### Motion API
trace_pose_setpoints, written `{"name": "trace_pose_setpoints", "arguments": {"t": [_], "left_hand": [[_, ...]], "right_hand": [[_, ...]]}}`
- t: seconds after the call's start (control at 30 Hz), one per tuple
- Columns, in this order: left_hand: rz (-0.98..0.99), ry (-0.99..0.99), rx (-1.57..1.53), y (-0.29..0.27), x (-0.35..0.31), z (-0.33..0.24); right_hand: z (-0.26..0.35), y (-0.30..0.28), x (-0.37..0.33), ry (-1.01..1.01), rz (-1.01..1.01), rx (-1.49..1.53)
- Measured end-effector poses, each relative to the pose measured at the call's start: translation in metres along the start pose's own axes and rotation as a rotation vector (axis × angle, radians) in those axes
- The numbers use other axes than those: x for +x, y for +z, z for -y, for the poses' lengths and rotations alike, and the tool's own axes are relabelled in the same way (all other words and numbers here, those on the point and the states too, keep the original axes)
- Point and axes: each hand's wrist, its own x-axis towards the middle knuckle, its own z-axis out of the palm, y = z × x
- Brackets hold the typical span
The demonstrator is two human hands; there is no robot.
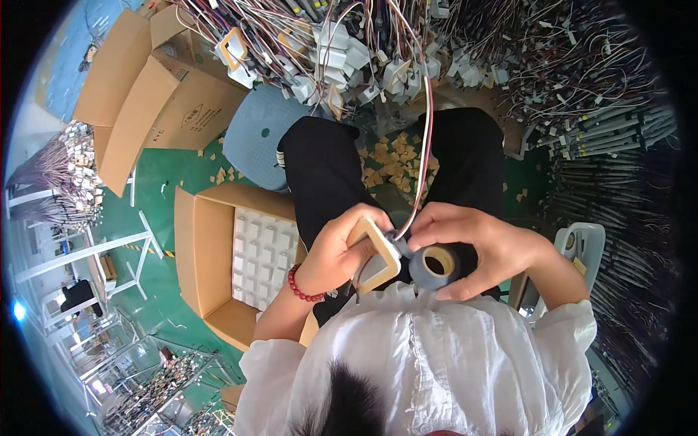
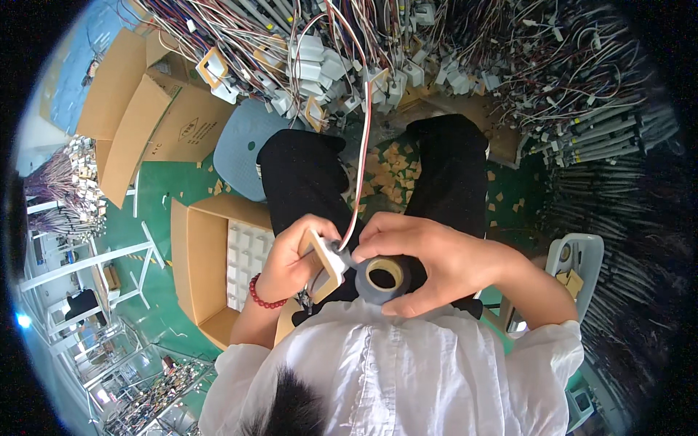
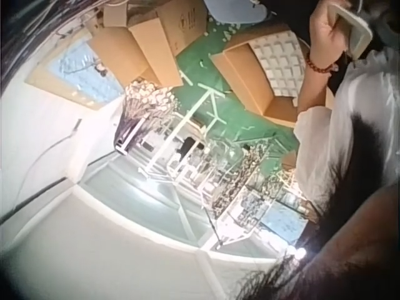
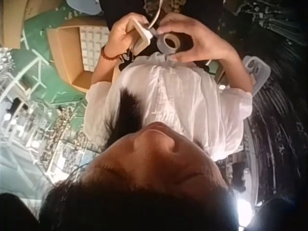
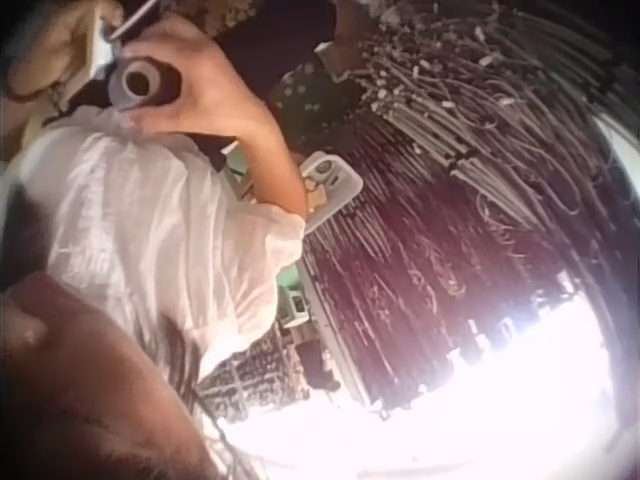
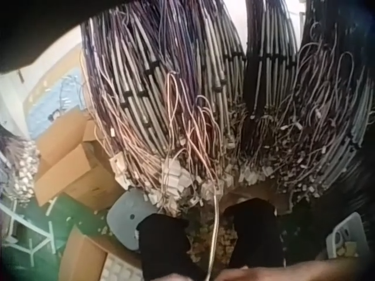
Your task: Manually assembling and taping electronic cable components in a factory workspace.
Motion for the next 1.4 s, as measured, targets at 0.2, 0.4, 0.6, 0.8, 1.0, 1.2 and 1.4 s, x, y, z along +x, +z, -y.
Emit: {"name": "trace_pose_setpoints", "arguments": {"t": [0.2,0.4,0.6,0.8,1.0,1.2,1.4], "left_hand": [[-0.198,0.406,0.606,0.007,0.005,0.0],[-0.119,0.768,1.292,0.002,0.017,-0.019],[-0.088,0.898,1.649,0.007,0.017,-0.018],[-0.099,0.803,1.394,-0.003,0.015,-0.023],[-0.131,0.451,0.649,-0.003,0.006,-0.006],[-0.111,0.089,0.222,0.0,-0.001,0.001],[-0.052,-0.14,-0.296,-0.005,-0.008,0.026]], "right_hand": [[-0.017,-0.006,-0.002,0.033,0.056,0.242],[-0.042,0.021,-0.002,0.313,-0.233,0.901],[-0.037,0.039,0.015,0.55,-0.423,1.216],[-0.049,0.04,0.004,0.197,-0.161,1.44],[-0.077,0.032,-0.017,0.088,-0.482,0.251],[-0.029,0.003,0.013,-0.076,-0.205,-0.068],[-0.024,0.01,0.011,-0.068,-0.182,-0.121]]}}
